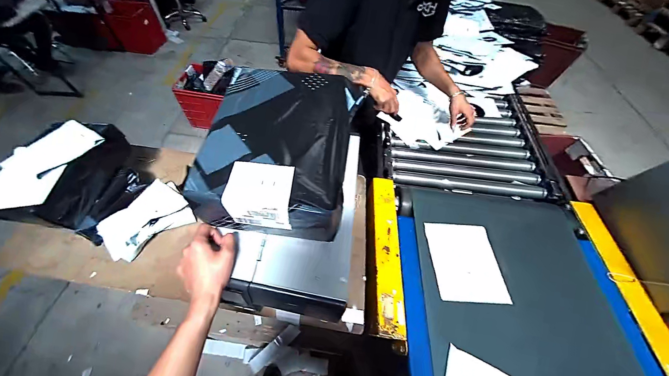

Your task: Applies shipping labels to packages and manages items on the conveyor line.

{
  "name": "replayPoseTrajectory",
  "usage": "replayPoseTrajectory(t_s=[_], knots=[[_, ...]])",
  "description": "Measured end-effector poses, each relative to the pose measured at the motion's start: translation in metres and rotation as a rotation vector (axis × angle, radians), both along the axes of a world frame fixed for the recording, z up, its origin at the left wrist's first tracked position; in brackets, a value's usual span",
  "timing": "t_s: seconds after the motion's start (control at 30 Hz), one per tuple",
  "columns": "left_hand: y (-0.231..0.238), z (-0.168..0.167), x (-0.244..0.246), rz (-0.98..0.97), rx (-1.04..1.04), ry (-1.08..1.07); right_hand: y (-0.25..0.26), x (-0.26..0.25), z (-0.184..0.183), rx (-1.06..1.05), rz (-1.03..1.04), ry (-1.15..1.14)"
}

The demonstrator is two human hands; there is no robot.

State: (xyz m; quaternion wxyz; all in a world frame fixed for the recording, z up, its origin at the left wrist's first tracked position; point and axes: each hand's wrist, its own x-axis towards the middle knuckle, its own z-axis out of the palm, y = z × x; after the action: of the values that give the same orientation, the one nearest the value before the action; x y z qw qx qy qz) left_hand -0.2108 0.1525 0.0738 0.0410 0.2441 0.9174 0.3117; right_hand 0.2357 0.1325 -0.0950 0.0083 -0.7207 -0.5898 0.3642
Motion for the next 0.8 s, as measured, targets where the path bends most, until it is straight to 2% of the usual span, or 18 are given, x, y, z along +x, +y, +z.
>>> replayPoseTrajectory(t_s=[0.07, 0.13, 0.17, 0.27, 0.33, 0.4, 0.5, 0.6, 0.67, 0.73, 0.8], knots=[[0.0, 0.0, -0.001, -0.005, -0.011, -0.019, -0.018, -0.092, -0.004, -0.004, 0.097, 0.399], [-0.001, -0.001, -0.001, -0.025, -0.013, -0.025, -0.018, -0.168, -0.01, -0.049, 0.034, 0.709], [-0.001, -0.002, -0.001, -0.031, -0.011, -0.019, -0.013, -0.196, -0.002, -0.121, -0.055, 0.794], [-0.003, -0.001, -0.003, -0.05, -0.001, -0.004, 0.006, -0.254, 0.038, -0.308, -0.391, 0.842], [-0.005, -0.001, -0.003, -0.078, 0.014, 0.011, 0.011, -0.277, 0.048, -0.234, -0.57, 0.905], [-0.003, -0.003, -0.001, -0.1, 0.031, 0.009, 0.012, -0.281, 0.051, -0.125, -0.611, 0.95], [0.0, -0.004, 0.003, -0.118, 0.051, 0.008, 0.011, -0.225, 0.062, -0.112, -0.424, 0.913], [0.006, -0.007, 0.0, -0.116, 0.088, 0.021, 0.055, -0.087, 0.029, 0.099, -0.386, 0.747], [0.006, -0.01, 0.001, -0.097, 0.092, 0.027, 0.106, 0.024, -0.006, 0.197, -0.509, 0.543], [0.007, -0.01, 0.003, -0.074, 0.096, 0.024, 0.142, 0.118, -0.03, 0.244, -0.536, 0.257], [0.006, -0.008, 0.005, -0.051, 0.08, 0.029, 0.139, 0.173, -0.03, 0.049, -0.429, -0.056]])
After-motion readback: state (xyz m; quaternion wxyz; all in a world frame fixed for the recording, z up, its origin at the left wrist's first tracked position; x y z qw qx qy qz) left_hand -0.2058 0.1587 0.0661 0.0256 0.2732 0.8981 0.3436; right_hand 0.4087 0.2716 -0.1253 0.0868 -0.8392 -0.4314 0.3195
